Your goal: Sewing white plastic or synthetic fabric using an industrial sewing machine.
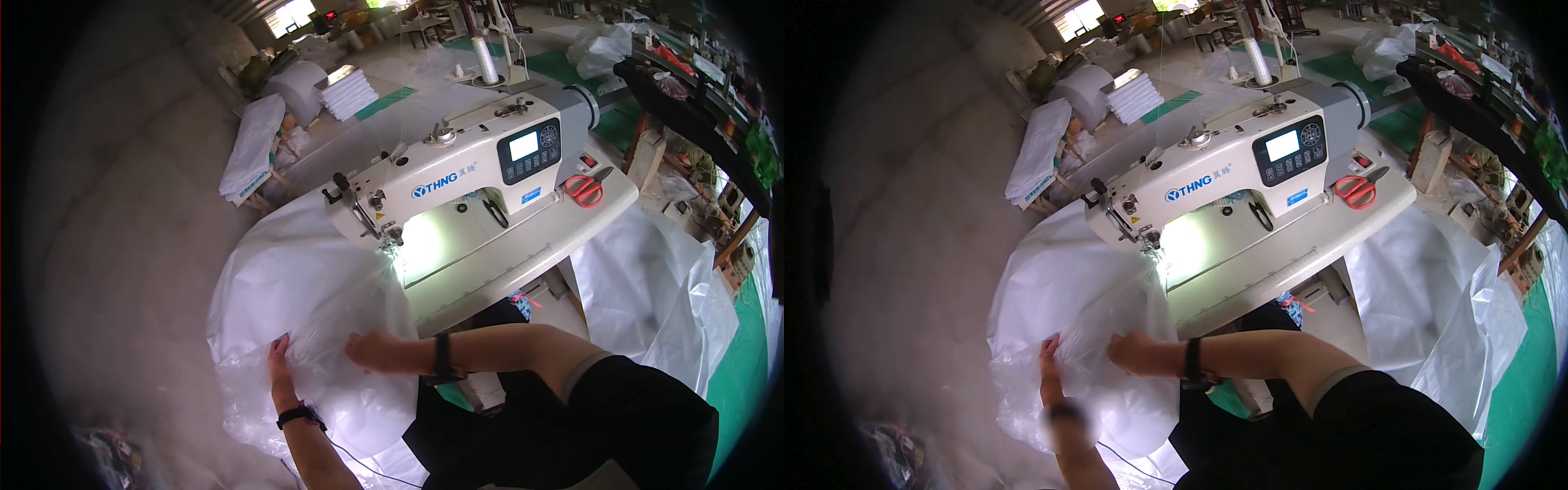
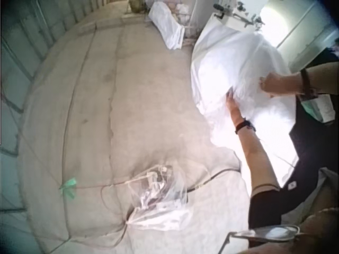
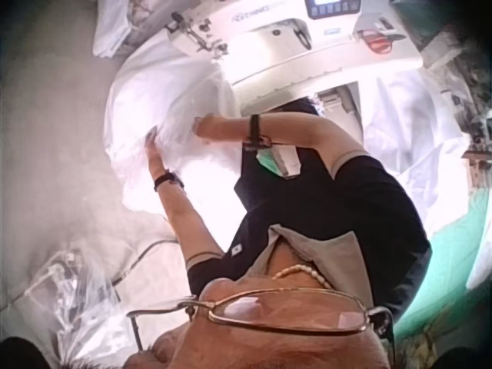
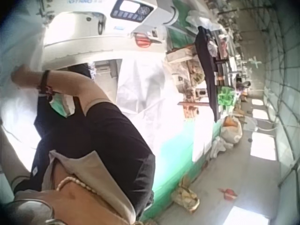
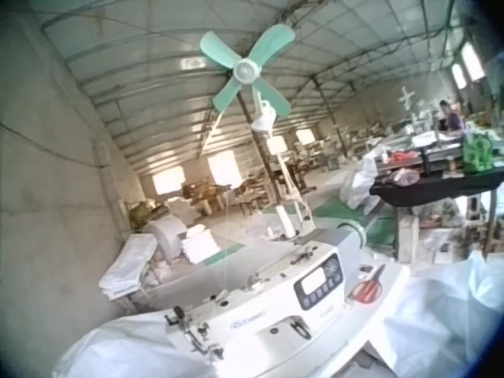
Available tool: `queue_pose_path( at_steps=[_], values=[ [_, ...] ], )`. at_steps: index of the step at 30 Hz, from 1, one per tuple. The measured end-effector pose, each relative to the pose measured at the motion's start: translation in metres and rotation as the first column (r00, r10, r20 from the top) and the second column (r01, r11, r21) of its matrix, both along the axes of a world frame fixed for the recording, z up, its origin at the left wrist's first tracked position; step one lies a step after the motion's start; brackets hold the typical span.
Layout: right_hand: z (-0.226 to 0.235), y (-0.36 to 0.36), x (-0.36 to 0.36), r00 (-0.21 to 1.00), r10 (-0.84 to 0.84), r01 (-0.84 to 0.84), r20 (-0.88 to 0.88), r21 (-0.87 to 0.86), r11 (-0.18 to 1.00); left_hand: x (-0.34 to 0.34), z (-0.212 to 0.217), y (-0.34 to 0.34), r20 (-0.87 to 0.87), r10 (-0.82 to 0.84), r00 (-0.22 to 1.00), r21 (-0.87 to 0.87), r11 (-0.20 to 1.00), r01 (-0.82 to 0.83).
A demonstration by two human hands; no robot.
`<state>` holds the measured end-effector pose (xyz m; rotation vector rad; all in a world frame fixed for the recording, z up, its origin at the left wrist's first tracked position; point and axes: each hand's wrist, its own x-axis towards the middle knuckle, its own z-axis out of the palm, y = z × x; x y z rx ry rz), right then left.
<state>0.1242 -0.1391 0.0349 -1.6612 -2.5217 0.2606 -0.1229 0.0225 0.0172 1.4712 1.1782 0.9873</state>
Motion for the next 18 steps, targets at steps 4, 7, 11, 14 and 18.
queue_pose_path(
  at_steps=[4,7,11,14,18],
  values=[
    [0.011,-0.103,0.054,0.863,0.373,-0.417,-0.340,-0.064,0.907,-0.013,0.006,-0.002,-0.056,0.092,0.994,-0.108,0.989,-0.098],
    [-0.023,-0.167,0.111,0.940,0.316,-0.335,-0.127,-0.504,0.796,-0.013,0.007,0.002,-0.105,0.084,0.991,-0.106,0.990,-0.095],
    [-0.079,-0.200,0.129,0.905,0.391,-0.400,-0.171,-0.660,0.636,-0.019,0.018,-0.007,-0.404,-0.167,0.900,0.392,0.857,0.335],
    [-0.020,-0.183,0.126,0.862,-0.079,-0.414,-0.501,-0.785,0.460,-0.049,0.047,-0.012,-0.747,-0.018,0.664,0.160,0.965,0.206],
    [0.022,-0.142,0.140,0.885,-0.212,0.186,-0.415,-0.104,0.977,0.035,0.120,-0.093,-0.802,0.524,0.286,0.597,0.698,0.396]
  ],
)
